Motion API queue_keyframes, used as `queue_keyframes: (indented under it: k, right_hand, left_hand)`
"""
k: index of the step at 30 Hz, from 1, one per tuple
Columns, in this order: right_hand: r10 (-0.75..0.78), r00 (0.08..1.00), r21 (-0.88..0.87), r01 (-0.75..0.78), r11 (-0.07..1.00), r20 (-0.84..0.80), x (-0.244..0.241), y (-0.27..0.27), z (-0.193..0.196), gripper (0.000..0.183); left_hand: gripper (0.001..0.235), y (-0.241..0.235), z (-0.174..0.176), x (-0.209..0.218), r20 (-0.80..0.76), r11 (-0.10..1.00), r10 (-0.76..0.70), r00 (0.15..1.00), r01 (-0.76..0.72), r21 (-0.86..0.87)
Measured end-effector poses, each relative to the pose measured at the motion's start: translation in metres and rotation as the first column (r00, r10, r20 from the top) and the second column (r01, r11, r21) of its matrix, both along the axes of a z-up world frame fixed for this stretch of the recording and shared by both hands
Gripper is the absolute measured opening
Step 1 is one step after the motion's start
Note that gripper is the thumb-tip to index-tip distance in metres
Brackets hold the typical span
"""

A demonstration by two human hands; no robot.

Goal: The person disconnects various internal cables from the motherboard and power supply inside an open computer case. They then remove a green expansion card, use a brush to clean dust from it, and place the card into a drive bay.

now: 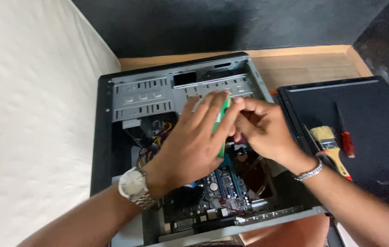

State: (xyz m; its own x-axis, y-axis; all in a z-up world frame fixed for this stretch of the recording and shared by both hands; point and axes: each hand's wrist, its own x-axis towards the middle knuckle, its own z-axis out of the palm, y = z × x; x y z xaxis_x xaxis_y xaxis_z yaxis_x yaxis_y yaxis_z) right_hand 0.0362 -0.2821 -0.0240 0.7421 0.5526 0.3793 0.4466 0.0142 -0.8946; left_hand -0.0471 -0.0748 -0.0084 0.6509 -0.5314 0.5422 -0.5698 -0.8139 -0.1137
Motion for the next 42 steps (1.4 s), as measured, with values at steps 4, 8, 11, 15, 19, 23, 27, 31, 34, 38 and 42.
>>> queue_keyframes:
  k: [4, 8, 11, 15, 19, 23, 27, 31, 34, 38, 42]
  right_hand:
    - [-0.030, 0.987, -0.012, 0.032, 0.999, 0.155, 0.004, -0.001, -0.003, 0.017]
    - [-0.026, 0.985, -0.140, 0.051, 0.989, 0.169, 0.005, -0.004, 0.000, 0.020]
    - [-0.028, 0.990, -0.170, 0.052, 0.984, 0.140, 0.008, -0.006, -0.006, 0.027]
    - [-0.113, 0.979, -0.076, 0.127, 0.989, 0.170, 0.010, -0.008, -0.013, 0.026]
    - [-0.058, 0.978, -0.066, 0.072, 0.995, 0.200, 0.006, -0.006, -0.011, 0.026]
    - [-0.020, 0.964, -0.132, 0.057, 0.990, 0.266, 0.010, -0.007, -0.019, 0.018]
    - [-0.122, 0.969, 0.039, 0.117, 0.992, 0.215, 0.000, -0.003, -0.010, 0.008]
    - [0.037, 0.995, -0.054, -0.032, 0.998, 0.098, -0.007, 0.000, -0.007, 0.013]
    - [0.092, 0.994, -0.117, -0.085, 0.989, 0.059, -0.011, 0.003, 0.004, 0.009]
    - [0.049, 0.998, 0.009, -0.049, 0.999, 0.032, -0.007, 0.005, 0.004, 0.011]
    - [0.015, 0.995, -0.100, -0.025, 0.995, -0.100, 0.000, -0.009, -0.009, 0.012]
  left_hand:
    - [0.085, -0.005, 0.000, -0.006, 0.194, 0.944, 0.146, 0.970, -0.195, 0.267]
    - [0.071, -0.004, -0.001, -0.006, 0.416, 0.887, 0.138, 0.899, -0.298, 0.351]
    - [0.084, -0.004, -0.003, -0.009, 0.383, 0.871, 0.123, 0.916, -0.284, 0.400]
    - [0.076, -0.004, 0.006, -0.014, 0.430, 0.848, 0.150, 0.890, -0.340, 0.407]
    - [0.077, -0.004, 0.003, -0.012, 0.448, 0.866, 0.146, 0.882, -0.333, 0.373]
    - [0.077, -0.003, 0.005, -0.013, 0.377, 0.903, 0.156, 0.913, -0.286, 0.320]
    - [0.090, -0.002, 0.002, -0.013, 0.291, 0.944, 0.118, 0.949, -0.199, 0.265]
    - [0.107, 0.004, -0.001, -0.005, 0.197, 0.985, 0.118, 0.973, -0.140, 0.099]
    - [0.128, 0.008, 0.005, -0.003, 0.180, 0.994, 0.099, 0.979, -0.105, 0.028]
    - [0.123, 0.004, 0.006, -0.006, 0.116, 0.998, 0.068, 0.991, -0.066, -0.019]
    - [0.136, 0.012, 0.006, -0.002, -0.006, 0.987, -0.042, 0.999, 0.041, -0.155]
